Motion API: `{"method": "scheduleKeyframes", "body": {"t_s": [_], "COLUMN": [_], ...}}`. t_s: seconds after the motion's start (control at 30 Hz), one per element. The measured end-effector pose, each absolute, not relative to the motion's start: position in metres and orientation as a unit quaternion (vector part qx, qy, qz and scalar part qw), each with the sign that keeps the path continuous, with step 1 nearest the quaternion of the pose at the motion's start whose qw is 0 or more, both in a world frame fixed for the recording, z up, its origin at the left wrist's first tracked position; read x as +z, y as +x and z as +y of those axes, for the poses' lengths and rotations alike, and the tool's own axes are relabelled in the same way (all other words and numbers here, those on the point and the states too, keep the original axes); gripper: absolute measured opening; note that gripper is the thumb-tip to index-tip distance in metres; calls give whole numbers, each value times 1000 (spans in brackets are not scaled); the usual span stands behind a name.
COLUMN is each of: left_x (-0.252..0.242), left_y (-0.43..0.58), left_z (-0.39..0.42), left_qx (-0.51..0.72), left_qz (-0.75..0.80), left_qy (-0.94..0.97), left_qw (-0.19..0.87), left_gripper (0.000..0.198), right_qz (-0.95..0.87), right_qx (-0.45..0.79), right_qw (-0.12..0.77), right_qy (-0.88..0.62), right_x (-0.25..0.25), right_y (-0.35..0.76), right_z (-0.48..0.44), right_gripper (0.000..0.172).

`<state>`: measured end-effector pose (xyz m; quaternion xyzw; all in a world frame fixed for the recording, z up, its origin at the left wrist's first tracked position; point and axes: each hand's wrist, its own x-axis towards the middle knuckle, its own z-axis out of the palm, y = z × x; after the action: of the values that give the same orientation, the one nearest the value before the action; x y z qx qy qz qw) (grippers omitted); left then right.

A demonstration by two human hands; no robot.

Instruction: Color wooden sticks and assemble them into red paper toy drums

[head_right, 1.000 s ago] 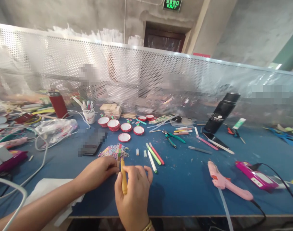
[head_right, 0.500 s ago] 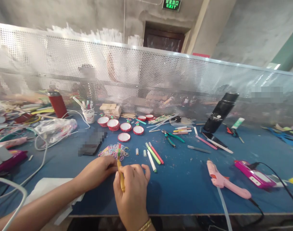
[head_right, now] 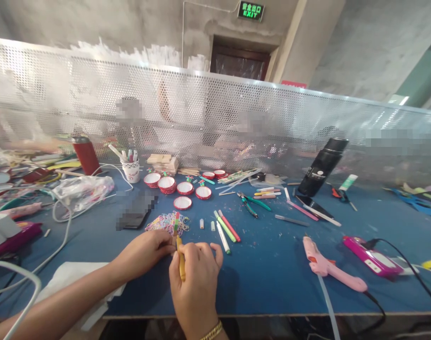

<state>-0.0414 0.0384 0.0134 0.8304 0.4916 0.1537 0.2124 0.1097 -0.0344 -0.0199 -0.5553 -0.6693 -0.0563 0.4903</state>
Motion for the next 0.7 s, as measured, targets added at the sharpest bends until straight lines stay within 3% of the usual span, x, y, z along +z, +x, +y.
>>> {"method": "scheduleKeyframes", "body": {"t_s": [0.7], "left_x": [7], "left_y": [-44], "left_z": [49], "left_qx": [157], "left_qz": [464], "left_qy": [848], "left_qw": [202], "left_gripper": [22], "right_qz": [-652], "right_qx": [-77], "right_qw": [522], "right_qy": [-545], "right_x": [-20], "right_y": [112], "right_z": [-36], "right_gripper": [6]}}
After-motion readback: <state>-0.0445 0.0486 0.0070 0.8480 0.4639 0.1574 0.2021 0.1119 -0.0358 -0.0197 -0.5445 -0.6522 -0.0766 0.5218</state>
